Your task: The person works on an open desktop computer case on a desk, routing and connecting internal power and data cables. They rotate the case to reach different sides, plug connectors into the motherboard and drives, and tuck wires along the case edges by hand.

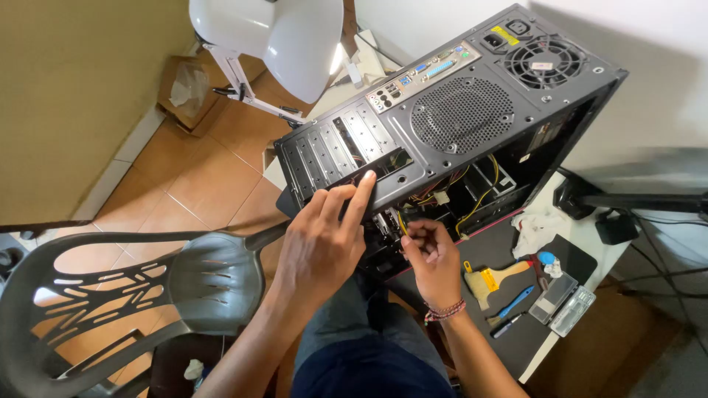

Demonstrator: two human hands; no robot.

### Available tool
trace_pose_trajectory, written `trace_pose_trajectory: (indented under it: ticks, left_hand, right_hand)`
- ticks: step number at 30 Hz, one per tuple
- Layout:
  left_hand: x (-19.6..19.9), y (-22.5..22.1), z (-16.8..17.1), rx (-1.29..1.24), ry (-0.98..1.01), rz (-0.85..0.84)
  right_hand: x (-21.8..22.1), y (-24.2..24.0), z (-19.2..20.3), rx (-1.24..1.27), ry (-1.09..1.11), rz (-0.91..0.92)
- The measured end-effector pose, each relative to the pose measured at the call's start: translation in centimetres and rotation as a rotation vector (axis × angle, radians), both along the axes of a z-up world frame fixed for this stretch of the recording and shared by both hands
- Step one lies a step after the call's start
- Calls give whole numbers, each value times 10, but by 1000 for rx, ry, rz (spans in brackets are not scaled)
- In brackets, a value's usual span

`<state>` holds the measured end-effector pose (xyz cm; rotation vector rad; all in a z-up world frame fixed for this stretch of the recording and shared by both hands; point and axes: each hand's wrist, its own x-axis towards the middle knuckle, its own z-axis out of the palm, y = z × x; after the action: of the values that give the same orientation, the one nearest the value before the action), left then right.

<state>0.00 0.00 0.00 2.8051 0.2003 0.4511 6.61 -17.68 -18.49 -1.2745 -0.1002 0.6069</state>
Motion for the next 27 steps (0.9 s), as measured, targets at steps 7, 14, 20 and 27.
trace_pose_trajectory:
  ticks: [7,14,20,27]
  left_hand:
    - [-15,-24,13,-156,-60,74]
    - [-34,-46,22,-143,-76,89]
    - [-50,-57,13,-172,-168,10]
    - [-73,-43,1,-127,-401,16]
  right_hand:
    - [16,-24,54,-644,-459,-177]
    - [72,-54,24,-109,-371,-371]
    - [92,-42,79,507,138,-178]
    - [98,-10,86,429,245,-522]
